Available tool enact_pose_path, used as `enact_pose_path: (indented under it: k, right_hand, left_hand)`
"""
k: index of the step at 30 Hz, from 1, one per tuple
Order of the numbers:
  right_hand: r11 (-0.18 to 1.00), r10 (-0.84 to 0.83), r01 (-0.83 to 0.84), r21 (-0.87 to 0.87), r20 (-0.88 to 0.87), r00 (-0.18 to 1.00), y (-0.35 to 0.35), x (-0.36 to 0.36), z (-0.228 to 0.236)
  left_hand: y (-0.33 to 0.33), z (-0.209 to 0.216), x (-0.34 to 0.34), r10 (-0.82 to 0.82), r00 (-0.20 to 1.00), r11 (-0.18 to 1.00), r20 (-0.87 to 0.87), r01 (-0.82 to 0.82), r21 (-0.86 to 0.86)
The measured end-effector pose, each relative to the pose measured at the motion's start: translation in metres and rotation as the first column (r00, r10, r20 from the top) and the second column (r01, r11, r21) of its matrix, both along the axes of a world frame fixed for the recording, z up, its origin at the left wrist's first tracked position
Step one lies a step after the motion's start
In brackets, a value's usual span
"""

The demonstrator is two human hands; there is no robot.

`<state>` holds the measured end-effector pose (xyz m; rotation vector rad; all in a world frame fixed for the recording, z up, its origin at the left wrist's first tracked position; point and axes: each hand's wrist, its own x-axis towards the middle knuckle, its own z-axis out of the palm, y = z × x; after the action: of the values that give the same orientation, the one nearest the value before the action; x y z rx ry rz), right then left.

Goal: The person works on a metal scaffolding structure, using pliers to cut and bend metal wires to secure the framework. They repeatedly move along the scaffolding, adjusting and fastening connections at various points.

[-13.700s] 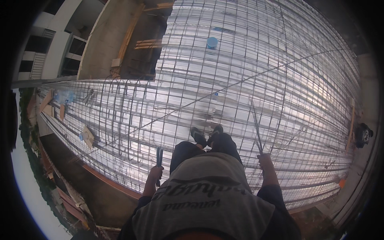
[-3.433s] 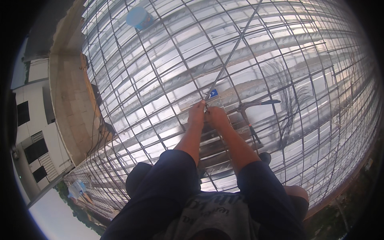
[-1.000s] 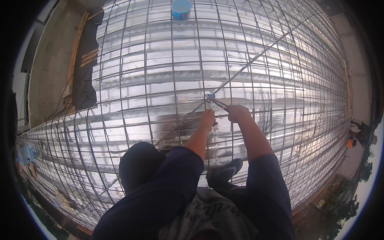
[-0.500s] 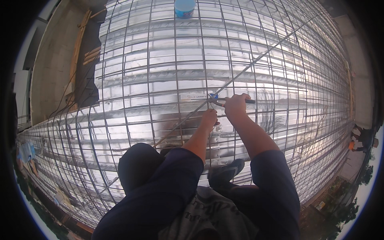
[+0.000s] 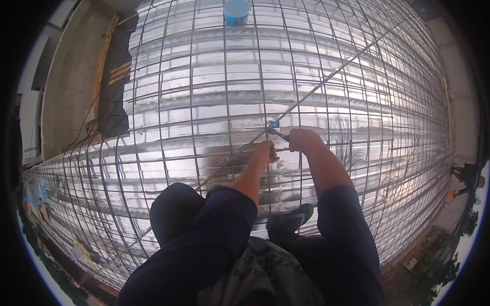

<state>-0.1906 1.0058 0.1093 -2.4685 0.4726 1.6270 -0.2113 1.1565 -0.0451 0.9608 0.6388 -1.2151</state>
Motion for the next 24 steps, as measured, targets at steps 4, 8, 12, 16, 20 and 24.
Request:
enact_pose_path:
  k: [4, 8, 12, 16, 20, 24]
  right_hand:
    - [0.568, -0.713, 0.7, 0.433, -0.166, 0.681, -0.004, -0.057, -0.021]
    - [-0.097, -0.859, 0.819, 0.565, -0.464, 0.218, 0.026, -0.084, -0.041]
    - [-0.236, -0.841, 0.791, 0.565, -0.527, 0.125, 0.016, -0.106, -0.047]
    - [0.277, -0.835, 0.841, 0.465, -0.317, 0.45, 0.003, -0.096, -0.027]
    - [0.882, -0.462, 0.426, 0.2, 0.2, 0.864, -0.031, -0.139, 0.002]
    - [0.87, -0.423, 0.493, 0.018, 0.542, 0.726, -0.007, -0.084, 0.079]
  left_hand:
    - [-0.004, 0.024, 0.003, 0.064, 0.974, 0.993, -0.215, -0.082, -0.079]
    - [-0.005, 0.0, 0.006, 0.146, 0.929, 0.927, -0.339, -0.248, -0.283]
    - [-0.021, 0.012, -0.003, 0.179, 0.917, 0.92, -0.357, -0.284, -0.269]
    - [-0.026, -0.004, -0.01, 0.253, 0.902, 0.893, -0.35, -0.357, -0.274]
    - [-0.048, 0.004, -0.013, 0.371, 0.874, 0.901, -0.313, -0.42, -0.106]
    - [-0.061, 0.011, -0.011, 0.421, 0.887, 0.907, -0.192, -0.417, 0.063]
